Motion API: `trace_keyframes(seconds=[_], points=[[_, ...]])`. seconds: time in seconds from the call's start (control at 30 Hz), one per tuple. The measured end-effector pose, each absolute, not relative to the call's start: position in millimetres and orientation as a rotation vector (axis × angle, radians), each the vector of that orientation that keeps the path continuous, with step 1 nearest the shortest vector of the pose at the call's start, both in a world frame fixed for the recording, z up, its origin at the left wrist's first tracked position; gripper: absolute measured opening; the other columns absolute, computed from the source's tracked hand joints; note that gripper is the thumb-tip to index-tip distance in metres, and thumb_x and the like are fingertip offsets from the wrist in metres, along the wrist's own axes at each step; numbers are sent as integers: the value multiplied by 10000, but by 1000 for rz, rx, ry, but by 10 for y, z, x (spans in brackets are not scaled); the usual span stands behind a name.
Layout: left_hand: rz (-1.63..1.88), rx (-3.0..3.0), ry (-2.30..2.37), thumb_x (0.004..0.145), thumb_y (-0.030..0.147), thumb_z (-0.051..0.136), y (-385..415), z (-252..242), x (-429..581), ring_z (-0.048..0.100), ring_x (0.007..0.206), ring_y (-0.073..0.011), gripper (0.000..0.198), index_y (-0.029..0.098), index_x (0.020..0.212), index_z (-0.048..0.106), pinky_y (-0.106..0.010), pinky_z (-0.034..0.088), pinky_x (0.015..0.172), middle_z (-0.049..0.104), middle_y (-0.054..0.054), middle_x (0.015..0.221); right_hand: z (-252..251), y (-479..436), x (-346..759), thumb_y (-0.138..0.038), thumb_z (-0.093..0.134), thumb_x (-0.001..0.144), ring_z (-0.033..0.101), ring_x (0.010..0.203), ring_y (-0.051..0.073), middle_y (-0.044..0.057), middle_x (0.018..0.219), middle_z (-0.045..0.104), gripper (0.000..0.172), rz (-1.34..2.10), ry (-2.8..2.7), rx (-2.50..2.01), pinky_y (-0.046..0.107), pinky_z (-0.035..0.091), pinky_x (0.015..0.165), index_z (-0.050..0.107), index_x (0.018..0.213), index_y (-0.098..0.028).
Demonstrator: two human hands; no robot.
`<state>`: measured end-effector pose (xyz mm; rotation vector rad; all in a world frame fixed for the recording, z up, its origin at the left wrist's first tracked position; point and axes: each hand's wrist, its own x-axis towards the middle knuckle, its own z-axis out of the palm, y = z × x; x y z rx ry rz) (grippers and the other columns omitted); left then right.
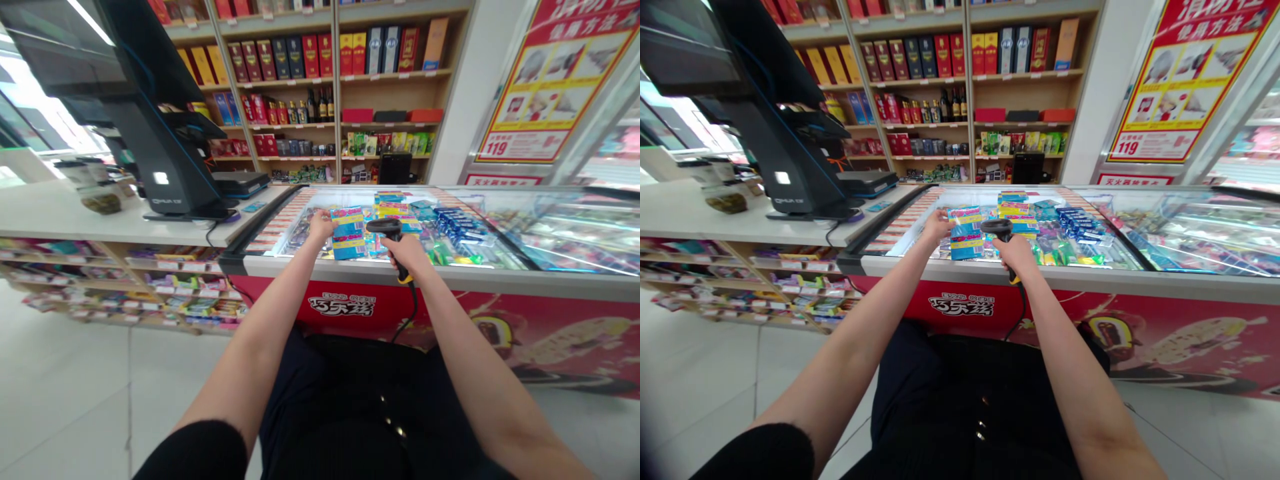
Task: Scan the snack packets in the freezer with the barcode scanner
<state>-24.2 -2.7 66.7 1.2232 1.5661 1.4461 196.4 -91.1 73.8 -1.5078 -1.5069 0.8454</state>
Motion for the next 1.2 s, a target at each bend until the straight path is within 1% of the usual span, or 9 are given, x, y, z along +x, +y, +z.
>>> trace_keyframes(seconds=[0.2,0.4,0.53,0.63,0.73,0.9,1.0,1.1,1.2], points=[[1459,1229,1602,751,56,628,12,637,-230,586,606,-101,247,196,908,499,-265,515,655,601,27,762,783,-954,1940,-264,648,833,502,302,129,30,413,547,338,838,-1511,-1548,227,419,356,545,526,-164],[1475,1204,1558,718,30,653,27,629,-209,594,607,-98,303,198,896,474,-258,518,660,589,44,740,789,-954,1947,-263,618,864,495,306,123,24,403,535,352,869,-1511,-1578,223,412,360,547,535,-160],[1473,1185,1537,709,36,680,6,675,-169,597,609,-102,318,204,882,473,-268,523,668,567,57,711,737,-886,1996,-286,642,847,498,313,125,23,418,545,316,878,-1486,-1555,224,410,361,556,569,-162],[1480,1152,1485,723,35,686,-18,760,-96,586,586,-90,313,205,868,467,-267,529,667,541,68,693,705,-827,2067,-288,664,826,502,330,119,9,458,553,267,880,-1437,-1476,218,408,358,557,614,-165],[1461,1089,1411,745,21,682,-21,873,35,575,565,-77,309,200,856,455,-268,539,665,545,67,683,720,-799,2176,-273,672,819,503,348,110,1,491,557,235,878,-1370,-1430,209,409,356,549,649,-167],[1357,1038,1335,667,52,808,46,1024,378,622,628,-98,392,186,819,472,-275,554,704,594,48,683,789,-793,2438,-257,683,810,480,340,108,-8,471,536,230,864,-1241,-1415,214,404,339,533,658,-173],[1272,1072,1314,695,27,781,107,1063,625,616,613,-88,345,174,803,488,-264,560,705,590,47,649,787,-769,2610,-265,691,809,470,331,103,-27,471,532,202,862,-1167,-1391,208,395,331,541,705,-177],[1210,1111,1317,723,5,750,193,1073,854,590,566,-72,302,161,762,494,-243,560,680,567,49,606,760,-744,2756,-274,697,809,467,325,101,-37,464,525,212,865,-1119,-1385,203,392,321,530,715,-185],[1188,1156,1319,684,52,807,324,1062,1025,613,591,-88,306,149,741,523,-244,564,684,577,37,609,731,-738,2866,-270,700,810,475,329,104,-36,467,534,211,861,-1084,-1388,202,402,316,526,723,-187]])
